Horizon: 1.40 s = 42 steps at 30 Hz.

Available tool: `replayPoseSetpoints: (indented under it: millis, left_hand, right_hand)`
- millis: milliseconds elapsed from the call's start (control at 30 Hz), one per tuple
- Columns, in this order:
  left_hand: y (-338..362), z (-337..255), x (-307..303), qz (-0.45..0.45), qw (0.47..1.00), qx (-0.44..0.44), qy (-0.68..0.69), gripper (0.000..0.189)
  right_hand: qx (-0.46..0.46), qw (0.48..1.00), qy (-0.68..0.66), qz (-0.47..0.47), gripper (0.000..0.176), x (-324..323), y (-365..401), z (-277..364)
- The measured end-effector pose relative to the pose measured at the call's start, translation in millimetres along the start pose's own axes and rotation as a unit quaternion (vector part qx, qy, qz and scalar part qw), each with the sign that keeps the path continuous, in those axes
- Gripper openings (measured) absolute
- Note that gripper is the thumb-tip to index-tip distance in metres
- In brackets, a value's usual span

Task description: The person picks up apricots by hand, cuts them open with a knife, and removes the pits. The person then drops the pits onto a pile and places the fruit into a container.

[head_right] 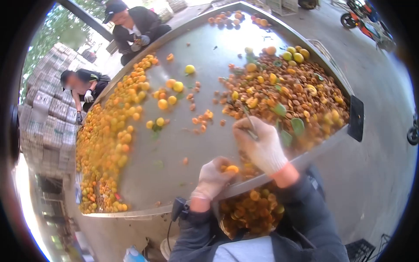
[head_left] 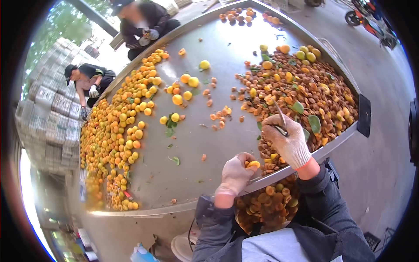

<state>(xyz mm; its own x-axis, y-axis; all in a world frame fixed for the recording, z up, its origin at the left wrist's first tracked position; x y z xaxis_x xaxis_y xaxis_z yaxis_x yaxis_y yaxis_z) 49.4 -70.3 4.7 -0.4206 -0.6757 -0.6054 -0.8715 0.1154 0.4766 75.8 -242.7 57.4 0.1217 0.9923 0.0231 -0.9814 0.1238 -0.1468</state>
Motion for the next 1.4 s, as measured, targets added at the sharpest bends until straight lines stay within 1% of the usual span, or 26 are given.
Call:
replayPoseSetpoints:
  millis: [67,133,200,233,267,333,367,400,433,467,567,633,667,700,733,767,800,833,900,1067,1167,1233,1300,1333,1367,1400]
  left_hand:
    - [17,-3,-13,0.027,0.985,-0.023,0.169,0.026]
    - [41,-3,-12,0.162,0.913,0.013,0.373,0.030]
    - [64,-6,-8,0.237,0.929,0.047,0.279,0.039]
    - [75,-31,-23,0.145,0.946,0.284,0.050,0.037]
    - [69,-27,-29,0.146,0.946,0.285,0.049,0.037]
    - [42,0,-55,0.008,0.971,0.178,0.160,0.049]
    - [9,26,-75,0.003,0.905,0.053,0.422,0.056]
    - [-32,54,-94,-0.003,0.760,-0.077,0.646,0.062]
    - [-64,70,-124,-0.133,0.896,-0.004,0.424,0.060]
    - [-92,79,-147,-0.251,0.952,0.069,0.164,0.057]
    - [-175,108,-177,-0.311,0.936,0.026,0.160,0.049]
    - [-218,117,-192,-0.407,0.908,0.049,-0.087,0.049]
    - [-238,110,-200,-0.332,0.937,0.012,-0.111,0.057]
    - [-254,115,-197,-0.403,0.907,0.071,-0.093,0.053]
    - [-254,104,-195,-0.365,0.927,-0.052,-0.067,0.043]
    - [-269,106,-194,-0.339,0.917,-0.050,-0.207,0.034]
    - [-273,107,-189,-0.461,0.868,0.083,-0.167,0.029]
    - [-250,76,-196,-0.341,0.928,-0.048,-0.143,0.033]
    - [-293,108,-177,-0.490,0.851,0.015,-0.188,0.021]
    - [-250,100,-137,-0.280,0.945,0.025,-0.167,0.028]
    - [-156,68,-132,-0.149,0.967,0.027,0.204,0.047]
    - [-131,81,-114,-0.064,0.913,0.050,0.400,0.046]
    - [-83,68,-105,0.083,0.780,0.169,0.597,0.044]
    - [-47,39,-117,-0.090,0.881,0.314,0.342,0.044]
    - [-50,50,-96,0.018,0.786,0.204,0.584,0.050]
    - [-72,82,-65,0.011,0.740,0.210,0.639,0.060]
  right_hand:
    - [-0.003,0.999,0.034,-0.019,0.009,-2,-2,5]
    - [0.008,0.999,0.009,-0.031,0.010,1,-6,1]
    - [0.043,0.999,-0.011,-0.014,0.009,4,-9,-4]
    - [0.089,0.994,-0.058,-0.025,0.009,8,-9,-6]
    - [0.088,0.994,-0.059,-0.026,0.009,10,-11,-3]
    - [0.134,0.988,-0.075,-0.017,0.010,13,-13,-1]
    - [0.126,0.988,-0.090,-0.020,0.011,14,-15,-5]
    - [0.126,0.988,-0.092,-0.020,0.011,14,-16,-6]
    - [0.136,0.985,-0.107,-0.020,0.011,14,-17,-5]
    - [0.145,0.982,-0.121,-0.020,0.011,14,-19,-4]
    - [0.128,0.987,-0.093,-0.030,0.010,11,-24,-9]
    - [0.148,0.987,-0.054,-0.028,0.008,8,-26,-10]
    - [0.140,0.988,-0.066,-0.017,0.007,8,-27,-13]
    - [0.139,0.990,-0.015,-0.023,0.005,8,-28,-15]
    - [0.127,0.990,-0.047,-0.044,0.004,12,-26,-18]
    - [0.110,0.993,-0.001,-0.043,0.004,10,-27,-20]
    - [0.157,0.987,-0.023,-0.033,0.004,10,-24,-14]
    - [0.075,0.995,0.061,-0.038,0.005,1,-24,-35]
    - [0.085,0.996,0.025,-0.022,0.004,2,-23,-50]
    - [0.127,0.989,-0.078,0.021,0.013,16,-19,-87]
    - [0.164,0.984,-0.063,0.000,0.015,15,-27,-113]
    - [0.137,0.983,-0.120,-0.003,0.015,32,-32,-79]
    - [0.102,0.984,-0.147,0.029,0.016,42,-21,-36]
    - [0.094,0.987,-0.119,0.058,0.016,50,-10,-26]
    - [0.095,0.989,0.008,0.111,0.016,53,-6,-26]
    - [0.051,0.988,0.027,0.145,0.014,64,1,-19]
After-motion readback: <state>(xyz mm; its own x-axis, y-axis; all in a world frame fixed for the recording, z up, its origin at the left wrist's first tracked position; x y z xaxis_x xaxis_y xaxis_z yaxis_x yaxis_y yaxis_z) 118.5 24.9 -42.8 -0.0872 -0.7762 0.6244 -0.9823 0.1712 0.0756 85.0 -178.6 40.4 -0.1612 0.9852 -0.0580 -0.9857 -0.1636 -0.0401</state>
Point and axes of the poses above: each hand's wrist, its own y-axis away from the middle knuckle, its own x-axis out of the palm, z = x × y, the point moved 4 cm from there along -y, towards the middle knuckle, and after that the axes turned 10 degrees about -x, right-handed, at the moved point
